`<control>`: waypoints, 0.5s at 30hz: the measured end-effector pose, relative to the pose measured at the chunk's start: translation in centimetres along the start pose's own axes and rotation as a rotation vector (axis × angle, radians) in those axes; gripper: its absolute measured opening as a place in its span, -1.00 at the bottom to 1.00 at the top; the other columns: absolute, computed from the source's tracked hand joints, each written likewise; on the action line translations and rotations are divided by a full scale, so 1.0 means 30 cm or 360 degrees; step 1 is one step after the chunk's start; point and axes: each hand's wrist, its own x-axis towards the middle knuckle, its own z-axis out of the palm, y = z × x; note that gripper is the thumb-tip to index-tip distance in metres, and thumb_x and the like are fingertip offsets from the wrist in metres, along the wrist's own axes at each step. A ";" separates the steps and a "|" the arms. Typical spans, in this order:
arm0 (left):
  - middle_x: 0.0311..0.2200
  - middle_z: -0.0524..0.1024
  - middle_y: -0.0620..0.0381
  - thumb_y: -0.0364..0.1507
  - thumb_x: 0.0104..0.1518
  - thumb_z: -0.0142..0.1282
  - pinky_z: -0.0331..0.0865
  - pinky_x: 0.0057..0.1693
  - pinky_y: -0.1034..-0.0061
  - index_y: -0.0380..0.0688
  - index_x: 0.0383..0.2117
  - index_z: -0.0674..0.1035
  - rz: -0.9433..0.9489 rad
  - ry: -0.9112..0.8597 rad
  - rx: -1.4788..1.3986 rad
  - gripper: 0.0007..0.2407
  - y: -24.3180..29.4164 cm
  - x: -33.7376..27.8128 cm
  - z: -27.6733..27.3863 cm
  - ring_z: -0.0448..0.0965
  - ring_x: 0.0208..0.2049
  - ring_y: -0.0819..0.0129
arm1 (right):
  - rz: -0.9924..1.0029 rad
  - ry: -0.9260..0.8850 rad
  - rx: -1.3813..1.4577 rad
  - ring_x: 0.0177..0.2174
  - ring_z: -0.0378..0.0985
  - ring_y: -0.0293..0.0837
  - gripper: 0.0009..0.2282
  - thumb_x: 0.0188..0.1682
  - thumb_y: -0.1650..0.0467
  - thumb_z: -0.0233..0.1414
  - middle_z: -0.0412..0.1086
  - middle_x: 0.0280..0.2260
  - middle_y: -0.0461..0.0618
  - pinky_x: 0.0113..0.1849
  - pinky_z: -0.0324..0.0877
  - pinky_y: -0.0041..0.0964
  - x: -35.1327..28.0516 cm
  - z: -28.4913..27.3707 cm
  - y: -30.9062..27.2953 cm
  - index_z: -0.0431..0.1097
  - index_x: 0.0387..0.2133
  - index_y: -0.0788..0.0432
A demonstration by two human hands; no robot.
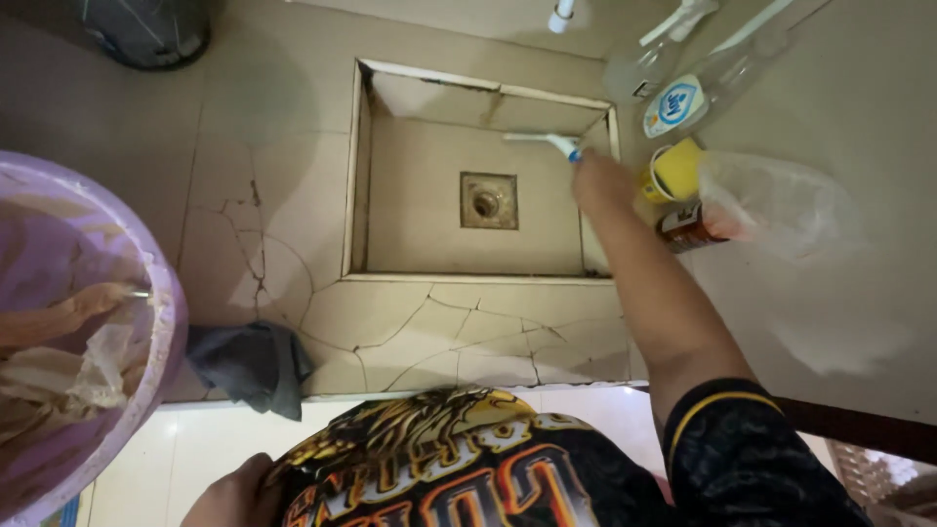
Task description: Cleaning the sink and surrounding countertop with a squeegee and cloth.
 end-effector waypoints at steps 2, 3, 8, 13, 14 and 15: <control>-0.46 0.69 0.02 -0.24 0.10 0.18 0.52 -0.13 0.31 0.07 -0.27 0.65 0.0056 -0.0032 -0.0013 -0.83 0.035 0.018 -0.014 0.70 -0.33 0.20 | -0.0045 -0.0038 -0.0077 -0.24 0.60 0.26 -0.78 0.10 0.31 -0.06 0.54 -0.27 0.22 -0.22 0.45 0.21 -0.066 -0.019 -0.043 0.49 -0.20 0.16; -0.44 0.68 0.02 -0.25 0.09 0.21 0.50 -0.13 0.31 0.08 -0.26 0.66 0.0107 -0.0070 -0.0027 -0.84 0.052 0.028 -0.023 0.67 -0.33 0.21 | -0.0092 -0.0085 -0.0156 -0.21 0.62 0.22 -0.79 0.08 0.36 -0.06 0.56 -0.24 0.20 -0.19 0.48 0.16 -0.101 -0.026 -0.063 0.52 -0.20 0.15; -0.43 0.63 0.08 -0.39 0.11 0.17 0.44 -0.30 0.42 -0.07 -0.28 0.60 0.0439 0.0516 -0.0634 -0.88 0.197 0.038 -0.157 0.55 -0.41 0.33 | 0.0075 -0.0486 -0.0047 -0.17 0.59 0.24 -0.75 0.04 0.31 -0.03 0.51 -0.17 0.24 -0.15 0.46 0.14 -0.132 -0.219 -0.074 0.53 -0.17 0.15; -0.33 0.54 0.09 -0.45 0.26 0.14 0.41 -0.13 0.54 -0.16 -0.20 0.56 0.0796 0.1326 -0.0870 -0.91 0.300 0.126 -0.186 0.52 -0.35 0.39 | 0.0072 -0.0339 0.0017 -0.15 0.56 0.31 -0.71 0.09 0.21 -0.01 0.52 -0.16 0.28 -0.12 0.42 0.19 -0.106 -0.282 0.028 0.54 -0.18 0.16; -0.37 0.54 0.08 -0.43 0.23 0.16 0.41 -0.18 0.49 -0.15 -0.22 0.58 0.0736 0.1330 -0.0797 -0.90 0.305 0.157 -0.169 0.53 -0.40 0.33 | 0.0059 -0.0322 0.0043 -0.16 0.56 0.32 -0.71 0.12 0.21 -0.02 0.53 -0.16 0.29 -0.11 0.42 0.20 -0.112 -0.249 0.041 0.54 -0.17 0.16; -0.42 0.54 0.06 -0.42 0.19 0.19 0.40 -0.23 0.45 -0.13 -0.23 0.60 0.0675 0.1332 -0.0725 -0.89 0.310 0.189 -0.150 0.54 -0.44 0.26 | 0.0046 -0.0304 0.0069 -0.17 0.57 0.32 -0.70 0.15 0.21 -0.03 0.54 -0.16 0.29 -0.10 0.42 0.20 -0.117 -0.215 0.054 0.54 -0.16 0.15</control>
